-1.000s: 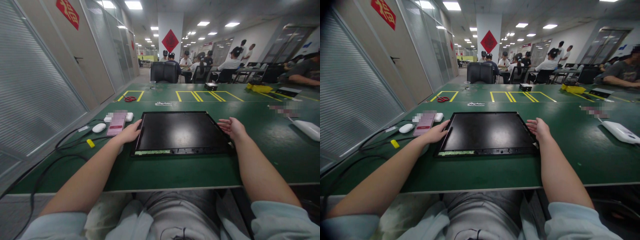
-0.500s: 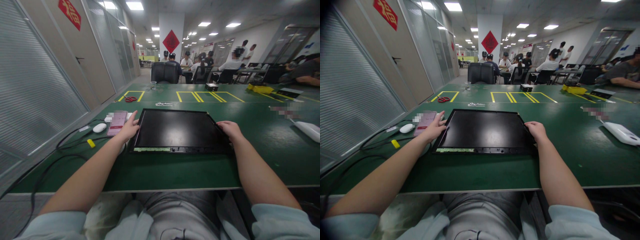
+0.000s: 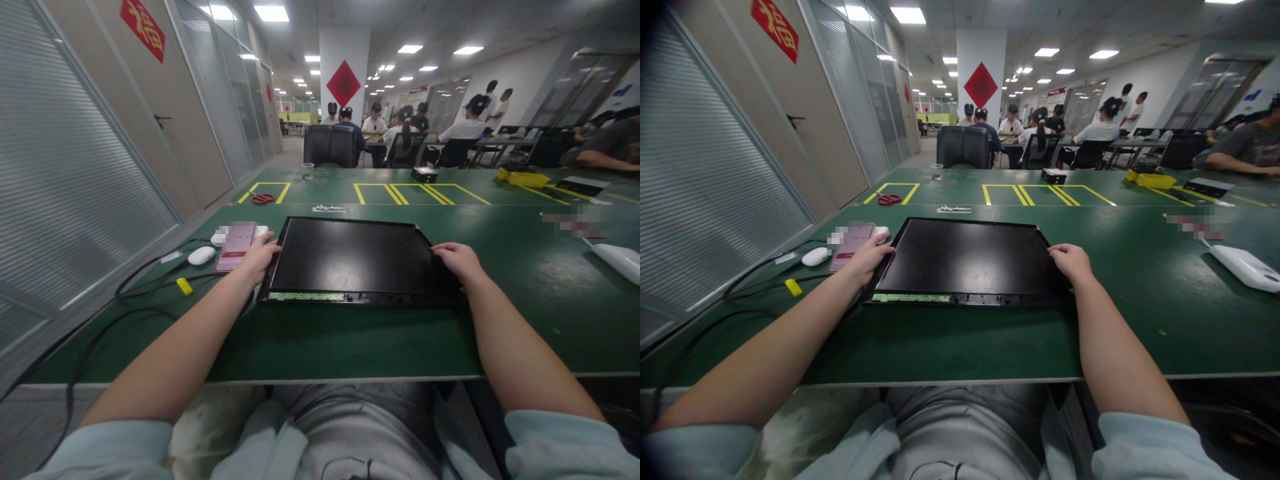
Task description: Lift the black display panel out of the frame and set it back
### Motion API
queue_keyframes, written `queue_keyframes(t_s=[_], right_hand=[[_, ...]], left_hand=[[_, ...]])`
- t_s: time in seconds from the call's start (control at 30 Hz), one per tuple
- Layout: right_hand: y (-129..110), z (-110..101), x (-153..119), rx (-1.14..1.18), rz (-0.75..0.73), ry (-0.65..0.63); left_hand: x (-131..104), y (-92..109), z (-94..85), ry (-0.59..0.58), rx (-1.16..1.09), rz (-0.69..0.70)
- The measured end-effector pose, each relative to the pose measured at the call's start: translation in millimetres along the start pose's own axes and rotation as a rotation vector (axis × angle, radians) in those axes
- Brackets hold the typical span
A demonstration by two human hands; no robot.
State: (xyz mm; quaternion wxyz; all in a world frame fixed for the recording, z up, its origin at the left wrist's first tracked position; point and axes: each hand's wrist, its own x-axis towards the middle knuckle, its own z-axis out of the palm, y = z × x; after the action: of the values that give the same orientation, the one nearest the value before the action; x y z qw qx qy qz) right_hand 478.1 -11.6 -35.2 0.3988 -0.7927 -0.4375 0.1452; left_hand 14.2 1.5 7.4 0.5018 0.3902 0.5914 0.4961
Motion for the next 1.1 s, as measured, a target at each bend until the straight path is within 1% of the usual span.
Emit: queue_keyframes(t_s=[0.13,0.27,0.47,0.63,0.77,0.83,0.9,0.97,1.0,1.03,1.1], right_hand=[[0.2,-0.5,1.6,-0.096,-0.045,-0.009],[-0.9,-0.7,2.0,-0.124,-0.058,-0.006],[-2.3,-1.2,2.0,-0.166,-0.047,-0.02],[-4.1,-2.4,0.9,-0.169,-0.055,-0.027],[-3.9,-2.7,0.5,-0.152,-0.055,-0.033],[-4.2,-2.5,-0.1,-0.151,-0.057,-0.022],[-5.0,-2.4,-1.2,-0.154,-0.056,-0.012],[-6.2,-2.4,-2.3,-0.154,-0.054,-0.013],[-6.9,-2.5,-2.9,-0.152,-0.052,-0.015],[-7.6,-2.5,-3.4,-0.151,-0.048,-0.017],[-8.7,-2.7,-4.4,-0.149,-0.045,-0.014]], left_hand=[[-2.3,1.9,2.5,0.005,-0.068,-0.085],[-2.2,2.6,3.1,-0.043,-0.148,-0.102],[1.9,0.2,0.8,-0.066,-0.216,-0.113],[5.0,-2.8,-1.1,-0.164,-0.246,-0.102],[7.7,-3.5,-0.9,-0.259,-0.292,-0.137],[9.2,-3.7,-0.2,-0.229,-0.303,-0.149],[10.1,-3.8,0.8,-0.129,-0.297,-0.143],[9.5,-4.2,1.9,-0.042,-0.279,-0.106],[8.6,-4.6,2.3,-0.029,-0.259,-0.079],[7.4,-5.0,2.5,-0.045,-0.229,-0.049],[4.7,-6.2,2.2,-0.122,-0.157,0.001]])
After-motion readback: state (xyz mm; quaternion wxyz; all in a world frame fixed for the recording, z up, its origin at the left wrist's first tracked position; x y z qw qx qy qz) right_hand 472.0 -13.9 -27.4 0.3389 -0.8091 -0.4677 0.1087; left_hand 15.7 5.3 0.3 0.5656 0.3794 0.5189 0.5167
